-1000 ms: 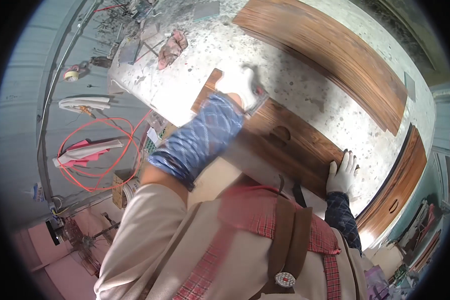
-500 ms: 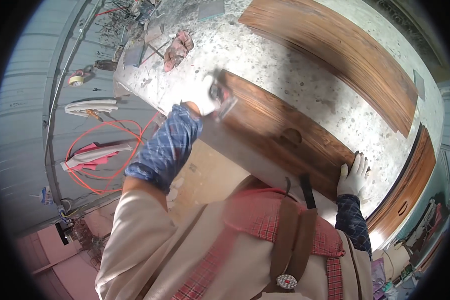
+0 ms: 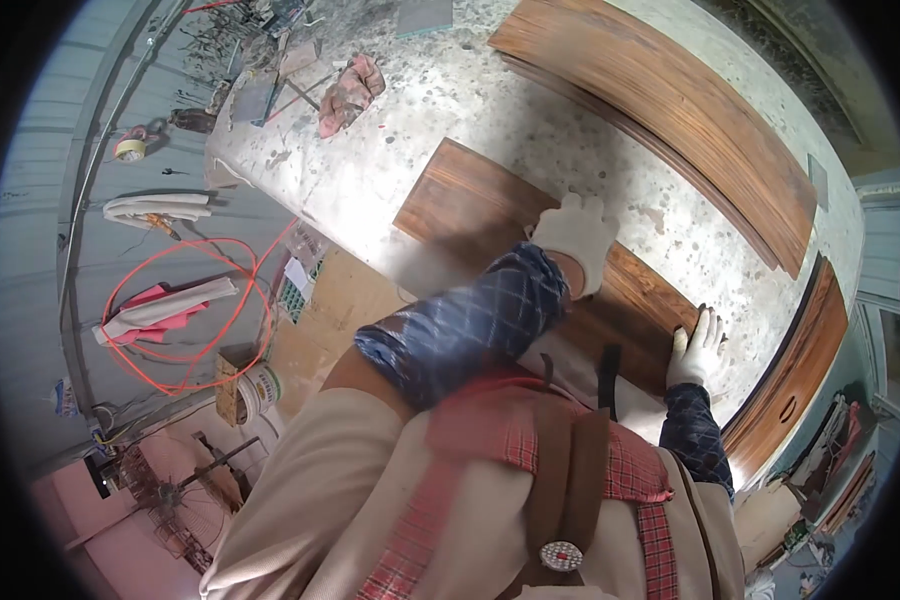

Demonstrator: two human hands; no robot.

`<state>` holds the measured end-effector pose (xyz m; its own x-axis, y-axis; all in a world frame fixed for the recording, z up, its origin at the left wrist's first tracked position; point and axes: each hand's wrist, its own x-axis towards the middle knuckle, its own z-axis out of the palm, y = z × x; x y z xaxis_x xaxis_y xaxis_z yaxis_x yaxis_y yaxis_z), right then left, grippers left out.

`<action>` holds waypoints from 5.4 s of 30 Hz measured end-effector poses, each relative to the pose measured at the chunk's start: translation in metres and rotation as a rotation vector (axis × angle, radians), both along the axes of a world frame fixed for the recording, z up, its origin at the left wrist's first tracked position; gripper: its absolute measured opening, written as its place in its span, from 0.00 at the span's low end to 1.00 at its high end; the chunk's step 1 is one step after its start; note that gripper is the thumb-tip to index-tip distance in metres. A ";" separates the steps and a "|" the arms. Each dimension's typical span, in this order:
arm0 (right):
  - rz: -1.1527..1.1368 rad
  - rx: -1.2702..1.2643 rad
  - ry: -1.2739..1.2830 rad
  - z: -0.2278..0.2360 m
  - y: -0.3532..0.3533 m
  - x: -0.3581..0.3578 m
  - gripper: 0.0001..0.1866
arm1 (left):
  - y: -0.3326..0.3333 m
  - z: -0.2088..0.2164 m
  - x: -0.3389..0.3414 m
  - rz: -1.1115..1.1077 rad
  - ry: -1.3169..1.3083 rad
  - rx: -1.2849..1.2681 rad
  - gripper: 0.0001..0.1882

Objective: The person sands wooden boards on a workbench using a power sander, turning and repositioning the boards by hand to sand different surfaces.

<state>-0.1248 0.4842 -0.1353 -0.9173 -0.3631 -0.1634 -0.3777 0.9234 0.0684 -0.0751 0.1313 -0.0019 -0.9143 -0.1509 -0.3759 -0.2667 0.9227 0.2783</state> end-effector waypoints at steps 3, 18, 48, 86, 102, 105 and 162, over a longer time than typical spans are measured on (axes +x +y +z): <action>0.013 -0.052 0.033 -0.005 0.003 0.001 0.36 | -0.011 0.001 0.001 0.015 0.047 -0.022 0.23; 0.055 -0.165 0.065 -0.001 0.006 -0.001 0.37 | -0.129 -0.019 0.007 0.429 0.175 -0.247 0.28; 0.022 -0.304 0.326 -0.059 0.143 -0.022 0.32 | 0.135 0.000 -0.019 0.427 0.090 -0.192 0.19; 0.009 -0.489 0.262 -0.053 0.146 -0.021 0.34 | 0.286 -0.050 0.040 -0.114 0.290 -0.219 0.22; 0.016 -0.468 0.340 -0.062 0.145 -0.024 0.33 | 0.318 -0.044 -0.048 -0.121 0.286 -0.011 0.28; 0.026 -0.489 0.357 -0.056 0.142 -0.021 0.33 | 0.316 -0.039 0.010 -0.139 0.475 -0.182 0.26; -0.034 0.052 0.109 -0.029 0.135 -0.017 0.33 | -0.044 -0.028 -0.023 0.344 0.167 -0.287 0.19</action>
